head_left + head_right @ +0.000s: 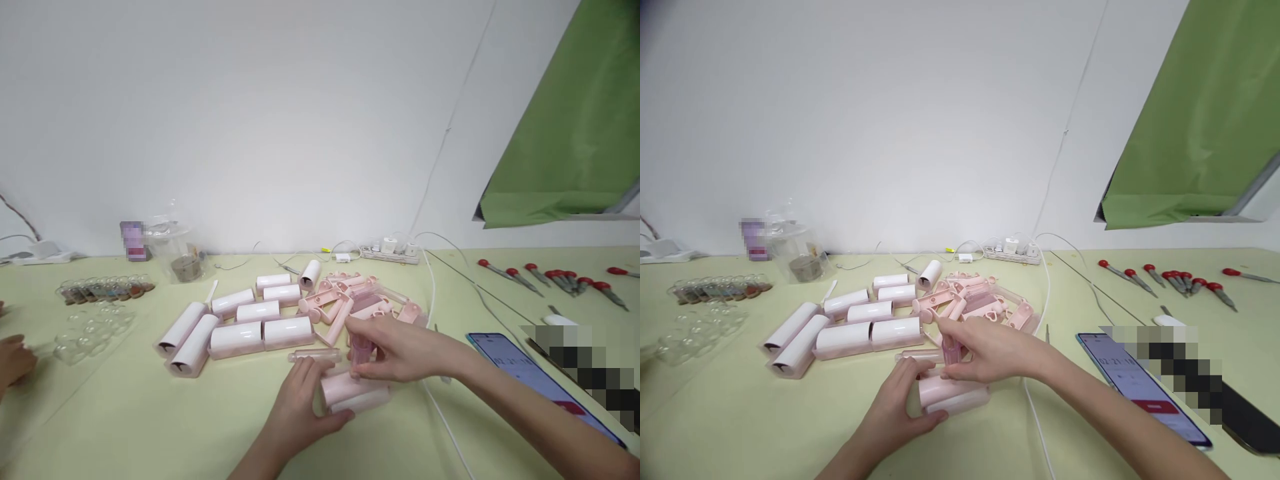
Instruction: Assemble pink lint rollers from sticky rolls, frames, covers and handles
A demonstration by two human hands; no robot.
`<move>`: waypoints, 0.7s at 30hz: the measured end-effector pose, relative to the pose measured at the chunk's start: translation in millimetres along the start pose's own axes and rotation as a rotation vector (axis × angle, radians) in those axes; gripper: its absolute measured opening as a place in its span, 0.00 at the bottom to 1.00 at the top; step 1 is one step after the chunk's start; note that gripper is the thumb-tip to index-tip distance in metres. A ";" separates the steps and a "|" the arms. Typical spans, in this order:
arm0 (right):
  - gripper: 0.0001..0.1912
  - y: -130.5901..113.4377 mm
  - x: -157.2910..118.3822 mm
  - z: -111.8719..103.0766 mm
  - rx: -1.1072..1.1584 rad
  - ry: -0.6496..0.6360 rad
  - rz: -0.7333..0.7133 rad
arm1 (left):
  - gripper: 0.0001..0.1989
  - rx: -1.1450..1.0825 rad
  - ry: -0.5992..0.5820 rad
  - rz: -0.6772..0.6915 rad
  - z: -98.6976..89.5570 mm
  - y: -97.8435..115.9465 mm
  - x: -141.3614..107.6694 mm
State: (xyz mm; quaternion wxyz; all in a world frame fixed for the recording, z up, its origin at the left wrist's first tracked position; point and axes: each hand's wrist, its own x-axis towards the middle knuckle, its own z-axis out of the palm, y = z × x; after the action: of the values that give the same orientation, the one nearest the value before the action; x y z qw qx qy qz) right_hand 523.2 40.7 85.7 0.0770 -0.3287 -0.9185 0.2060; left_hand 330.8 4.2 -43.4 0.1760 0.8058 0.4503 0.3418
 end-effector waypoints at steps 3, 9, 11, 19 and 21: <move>0.11 1.2 -9.4 9.3 -0.005 0.075 0.019 | 0.27 0.093 0.065 0.029 4.0 3.1 -1.5; 0.10 -4.7 -25.1 30.1 0.014 0.212 0.203 | 0.28 0.236 0.174 0.134 18.3 20.2 -2.4; 0.09 -6.9 -24.7 36.9 0.004 0.234 0.237 | 0.29 0.279 0.164 0.146 25.3 26.9 -2.9; 0.17 6.9 -31.3 26.4 0.398 0.141 0.206 | 0.36 0.228 0.037 -0.090 18.8 2.8 -22.3; 0.24 2.0 -42.4 13.3 0.444 0.190 0.136 | 0.38 0.174 -0.014 -0.107 1.9 -10.6 -27.2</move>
State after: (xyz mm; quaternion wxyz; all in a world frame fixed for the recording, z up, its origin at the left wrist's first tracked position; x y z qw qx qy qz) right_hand 553.4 10.8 72.6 0.2193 -0.3825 -0.8153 0.3754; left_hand 315.9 -13.1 -61.7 0.1266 0.7953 0.5193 0.2859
